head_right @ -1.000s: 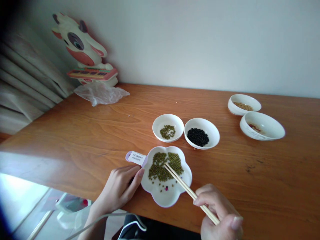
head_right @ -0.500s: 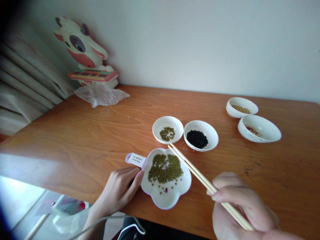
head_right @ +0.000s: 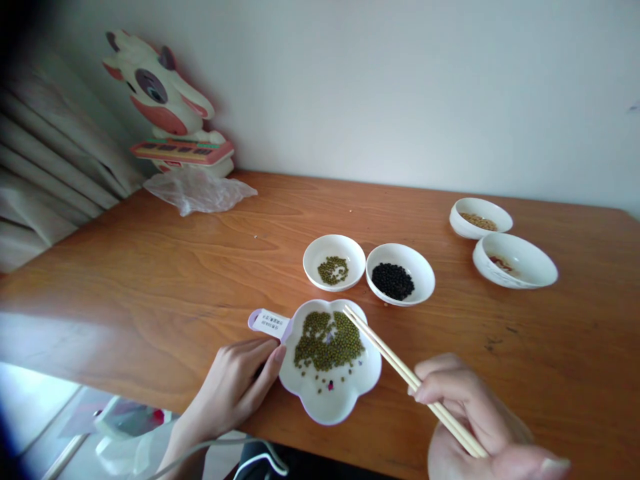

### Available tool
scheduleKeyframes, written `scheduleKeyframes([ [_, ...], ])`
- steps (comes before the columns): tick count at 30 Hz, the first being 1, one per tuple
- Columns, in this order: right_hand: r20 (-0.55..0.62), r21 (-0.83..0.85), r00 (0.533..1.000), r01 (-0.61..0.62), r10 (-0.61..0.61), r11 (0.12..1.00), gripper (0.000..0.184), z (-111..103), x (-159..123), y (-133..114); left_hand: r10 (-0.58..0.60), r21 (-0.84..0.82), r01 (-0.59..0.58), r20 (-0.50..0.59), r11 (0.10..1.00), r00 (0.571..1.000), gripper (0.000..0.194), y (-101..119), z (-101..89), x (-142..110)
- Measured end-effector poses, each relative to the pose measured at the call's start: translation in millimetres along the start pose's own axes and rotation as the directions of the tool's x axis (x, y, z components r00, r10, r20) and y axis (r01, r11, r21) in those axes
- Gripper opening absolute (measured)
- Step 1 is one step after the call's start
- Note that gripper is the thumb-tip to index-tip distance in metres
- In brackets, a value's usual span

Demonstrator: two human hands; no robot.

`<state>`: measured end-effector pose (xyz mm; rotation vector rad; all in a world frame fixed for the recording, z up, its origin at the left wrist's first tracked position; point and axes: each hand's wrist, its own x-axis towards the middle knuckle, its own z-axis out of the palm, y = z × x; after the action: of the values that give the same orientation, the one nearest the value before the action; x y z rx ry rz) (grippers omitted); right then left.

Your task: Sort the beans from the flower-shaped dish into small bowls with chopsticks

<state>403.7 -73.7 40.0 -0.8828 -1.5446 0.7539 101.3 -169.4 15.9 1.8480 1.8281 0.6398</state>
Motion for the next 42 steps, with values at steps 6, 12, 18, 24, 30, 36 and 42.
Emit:
scheduleKeyframes([
  [6,0.093,-0.036,0.995,-0.038,0.041,0.999,0.087,15.5,-5.6,-13.9,-0.009,0.000,0.009,0.000,1.000,1.000,0.037,0.6,-0.3,-0.2],
  [12,0.115,-0.051,0.993,0.028,-0.022,0.998,0.085,20.3,-11.5,-23.1,-0.019,0.007,0.019,0.007,1.000,1.000,0.038,0.1,0.0,-0.4],
  [18,0.066,-0.077,0.998,0.002,0.003,0.997,0.085,21.2,-18.0,-23.2,-0.019,0.022,0.018,0.013,1.000,1.000,0.037,-1.1,1.1,-1.2],
  [24,0.008,-0.095,0.999,-0.048,0.049,0.994,0.086,21.3,-26.0,-17.0,-0.024,0.020,0.024,0.010,1.000,1.000,0.036,-0.7,0.2,-0.2],
  [30,-0.045,-0.080,0.999,-0.027,0.024,0.996,0.084,22.9,-25.9,-13.9,-0.017,0.015,0.017,-0.002,1.000,1.000,0.036,0.5,-0.6,-0.8],
  [36,-0.035,-0.074,0.999,0.012,-0.014,0.997,0.086,21.6,-22.2,-18.0,-0.005,0.018,0.005,-0.003,1.000,1.000,0.036,1.1,-0.7,0.3],
  [42,0.035,-0.063,0.999,0.020,-0.018,0.998,0.085,22.3,-18.8,-21.4,-0.014,0.022,0.014,0.006,1.000,1.000,0.037,1.3,-1.3,-0.1],
])
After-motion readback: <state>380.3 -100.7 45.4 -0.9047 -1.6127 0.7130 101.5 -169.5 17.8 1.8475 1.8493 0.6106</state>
